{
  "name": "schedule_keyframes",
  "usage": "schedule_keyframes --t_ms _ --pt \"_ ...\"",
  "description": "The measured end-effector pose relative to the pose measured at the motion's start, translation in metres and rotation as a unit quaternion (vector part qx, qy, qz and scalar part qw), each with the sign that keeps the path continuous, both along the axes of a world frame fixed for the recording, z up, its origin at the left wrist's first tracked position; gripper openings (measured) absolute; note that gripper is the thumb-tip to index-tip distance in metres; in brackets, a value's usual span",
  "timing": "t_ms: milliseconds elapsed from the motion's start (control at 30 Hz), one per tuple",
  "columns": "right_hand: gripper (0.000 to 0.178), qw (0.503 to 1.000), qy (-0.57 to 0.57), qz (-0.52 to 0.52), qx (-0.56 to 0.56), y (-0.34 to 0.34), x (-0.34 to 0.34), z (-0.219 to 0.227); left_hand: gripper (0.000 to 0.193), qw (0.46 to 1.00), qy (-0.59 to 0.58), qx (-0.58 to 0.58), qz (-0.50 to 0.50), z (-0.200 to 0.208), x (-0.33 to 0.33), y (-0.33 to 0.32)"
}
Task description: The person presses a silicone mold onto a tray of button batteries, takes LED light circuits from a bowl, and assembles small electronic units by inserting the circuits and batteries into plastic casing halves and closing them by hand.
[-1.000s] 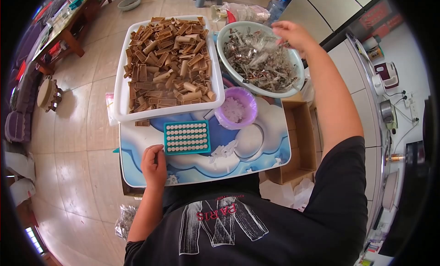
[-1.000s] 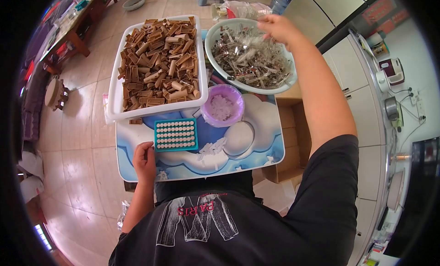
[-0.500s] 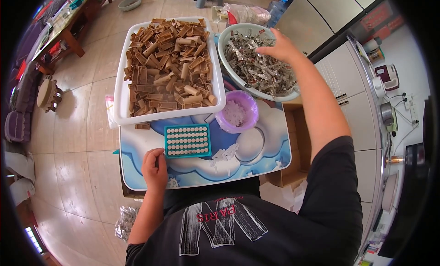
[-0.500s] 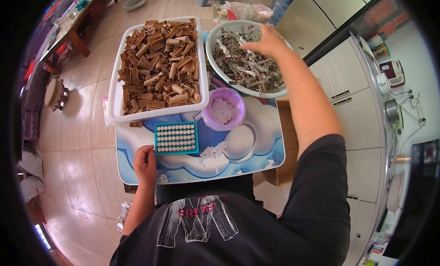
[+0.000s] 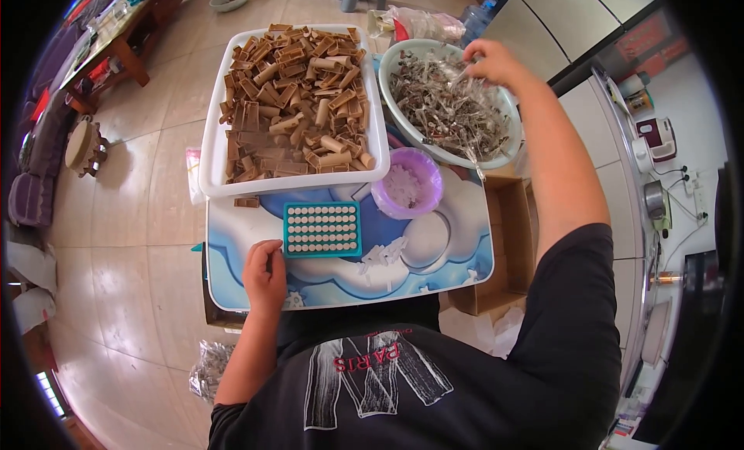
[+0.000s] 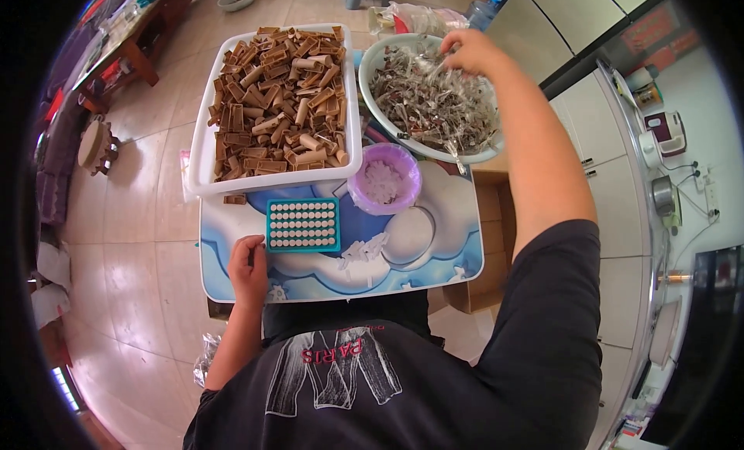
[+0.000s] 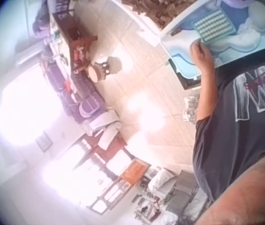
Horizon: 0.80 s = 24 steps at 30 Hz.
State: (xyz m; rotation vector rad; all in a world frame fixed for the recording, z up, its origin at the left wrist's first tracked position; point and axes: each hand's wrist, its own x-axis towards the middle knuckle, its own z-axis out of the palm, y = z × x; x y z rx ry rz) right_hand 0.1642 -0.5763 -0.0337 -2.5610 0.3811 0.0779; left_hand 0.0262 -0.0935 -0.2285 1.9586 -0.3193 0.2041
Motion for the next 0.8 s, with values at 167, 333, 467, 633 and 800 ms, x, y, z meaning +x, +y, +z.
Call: schedule_keyframes --t_ms 167,333,467,633,800 --pt "0.018 0.994 -0.111 0.007 0.019 -0.022 -0.015 0.058 0.013 1.0 -0.01 0.001 -0.009 -0.001 0.003 -0.001" --pt "0.019 0.977 -0.201 -0.041 0.064 -0.071 -0.018 0.11 0.013 1.0 -0.001 -0.002 -0.012 -0.003 0.002 -0.002" --pt "0.014 0.943 -0.307 -0.038 0.125 -0.037 -0.029 0.135 0.013 1.0 0.002 -0.005 -0.01 -0.004 0.0 0.0" --pt "0.014 0.928 -0.343 -0.071 0.13 -0.028 -0.05 0.16 0.013 1.0 -0.002 0.001 -0.012 -0.005 0.001 0.0" --pt "0.019 0.877 -0.447 -0.05 0.171 -0.03 -0.06 0.185 0.013 1.0 0.012 -0.004 -0.013 0.0 0.001 -0.002"
